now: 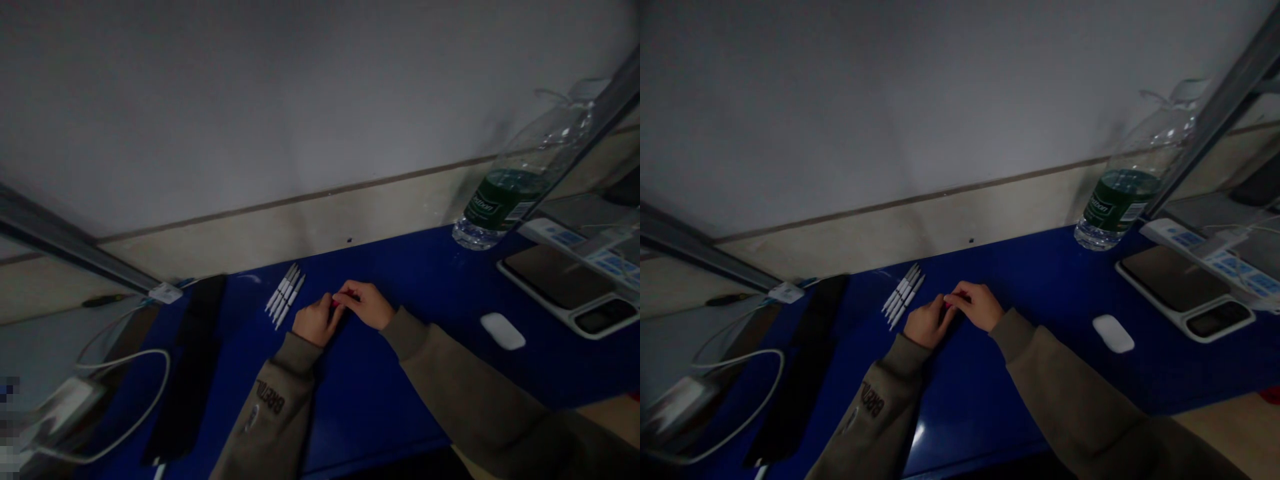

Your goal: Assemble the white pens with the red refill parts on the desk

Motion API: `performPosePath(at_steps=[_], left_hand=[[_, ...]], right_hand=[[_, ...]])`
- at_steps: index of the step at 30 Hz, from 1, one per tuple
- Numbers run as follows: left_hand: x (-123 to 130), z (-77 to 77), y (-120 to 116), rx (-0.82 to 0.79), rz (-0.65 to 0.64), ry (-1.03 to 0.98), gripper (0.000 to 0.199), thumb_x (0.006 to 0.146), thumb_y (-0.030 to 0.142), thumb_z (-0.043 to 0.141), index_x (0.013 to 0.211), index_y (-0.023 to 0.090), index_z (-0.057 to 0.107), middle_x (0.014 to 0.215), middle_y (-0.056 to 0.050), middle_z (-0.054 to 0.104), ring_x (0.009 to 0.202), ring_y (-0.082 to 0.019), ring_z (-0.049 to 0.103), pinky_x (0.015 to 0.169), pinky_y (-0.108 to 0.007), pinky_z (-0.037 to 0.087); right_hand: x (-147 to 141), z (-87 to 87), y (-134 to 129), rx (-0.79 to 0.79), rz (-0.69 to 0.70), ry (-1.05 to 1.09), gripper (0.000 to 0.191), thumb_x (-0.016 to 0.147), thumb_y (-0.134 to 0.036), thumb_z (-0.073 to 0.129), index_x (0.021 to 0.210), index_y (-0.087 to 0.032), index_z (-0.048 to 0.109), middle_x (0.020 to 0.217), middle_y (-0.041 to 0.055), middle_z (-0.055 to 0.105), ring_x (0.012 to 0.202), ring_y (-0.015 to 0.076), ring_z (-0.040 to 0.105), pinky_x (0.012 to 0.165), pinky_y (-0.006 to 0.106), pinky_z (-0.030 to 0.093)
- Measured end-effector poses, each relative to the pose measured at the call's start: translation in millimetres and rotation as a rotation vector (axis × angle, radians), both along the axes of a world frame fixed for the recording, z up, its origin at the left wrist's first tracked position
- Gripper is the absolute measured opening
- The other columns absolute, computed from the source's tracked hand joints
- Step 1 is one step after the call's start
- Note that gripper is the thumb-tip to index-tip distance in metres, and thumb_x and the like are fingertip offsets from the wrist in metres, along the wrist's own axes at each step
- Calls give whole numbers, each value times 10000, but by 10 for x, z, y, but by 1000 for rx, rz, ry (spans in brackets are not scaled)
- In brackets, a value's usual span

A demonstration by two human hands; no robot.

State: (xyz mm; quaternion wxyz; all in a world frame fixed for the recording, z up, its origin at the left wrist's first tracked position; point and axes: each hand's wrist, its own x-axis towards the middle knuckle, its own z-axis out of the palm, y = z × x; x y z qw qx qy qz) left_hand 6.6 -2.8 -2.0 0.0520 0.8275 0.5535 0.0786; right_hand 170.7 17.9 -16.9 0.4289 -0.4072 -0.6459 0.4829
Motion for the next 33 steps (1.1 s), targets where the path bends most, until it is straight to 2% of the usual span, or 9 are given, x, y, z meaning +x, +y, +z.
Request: performPosePath(at_steps=[4, 7, 10, 13, 18, 21, 26, 30, 33], left_hand=[[-26, -42, 23, -14, -1, -99, 351, 946, 461, 369, 1166, 196, 437, 843, -42, 684, 703, -192, 670, 536, -244, 433], [-40, -59, 38, 32, -25, -148, 282, 976, 404, 312, 1096, 213, 481, 911, -40, 676, 751, -166, 665, 587, -235, 452], [-45, -75, 53, 80, -26, -136, 314, 992, 347, 254, 981, 204, 534, 903, -48, 659, 758, -154, 651, 625, -237, 459], [-45, -77, 53, 74, -48, -127, 337, 993, 334, 242, 943, 195, 545, 876, -51, 654, 749, -156, 648, 633, -244, 464], [-45, -50, 31, 44, -80, -192, 336, 932, 472, 414, 1135, 214, 486, 903, -35, 667, 744, -167, 655, 605, -245, 474], [-36, -51, 35, 61, -121, -187, 276, 968, 406, 347, 1081, 227, 524, 950, -40, 660, 808, -157, 653, 658, -242, 485], [-27, -69, 37, 89, -58, -203, 318, 987, 352, 271, 1008, 193, 546, 876, -57, 655, 759, -159, 649, 647, -257, 487], [-34, -63, 19, 80, -72, -271, 348, 940, 433, 411, 1184, 191, 462, 906, -48, 654, 731, -158, 645, 604, -248, 484], [-35, -65, 25, 86, -145, -237, 280, 956, 404, 384, 1109, 210, 517, 946, -47, 644, 798, -156, 644, 656, -245, 490]], right_hand=[[-3, 7, -11, -26, 20, -36, 304, 849, -459, 569, 736, -180, 612, 677, 13, 647, 643, 142, 613, 609, 256, 467], [-1, 21, -7, -66, 35, 64, 281, 871, -454, 535, 829, -183, 597, 708, 12, 638, 638, 136, 618, 611, 257, 484], [3, 33, -1, -63, 23, 123, 244, 872, -426, 540, 894, -185, 569, 722, 7, 627, 630, 128, 611, 614, 255, 489], [14, 29, 3, -30, 5, 52, 229, 882, -403, 527, 843, -181, 569, 696, 3, 614, 625, 122, 597, 618, 249, 473], [35, 23, 2, 96, -83, -147, 221, 897, -376, 516, 820, -185, 594, 670, -7, 602, 611, 116, 553, 587, 235, 411], [33, 46, -6, 107, -102, -208, 262, 913, -388, 485, 782, -185, 586, 601, -19, 565, 560, 111, 521, 550, 232, 374], [25, 74, -16, 123, -69, -191, 232, 912, -394, 488, 846, -188, 573, 646, -16, 585, 595, 112, 539, 568, 225, 375], [34, 58, -1, 148, -104, -278, 317, 907, -417, 489, 701, -182, 538, 586, -29, 524, 547, 101, 473, 534, 233, 323], [42, 63, 4, 168, -126, -315, 418, 923, -442, 443, 598, -182, 472, 526, -39, 448, 513, 95, 417, 522, 242, 295]])
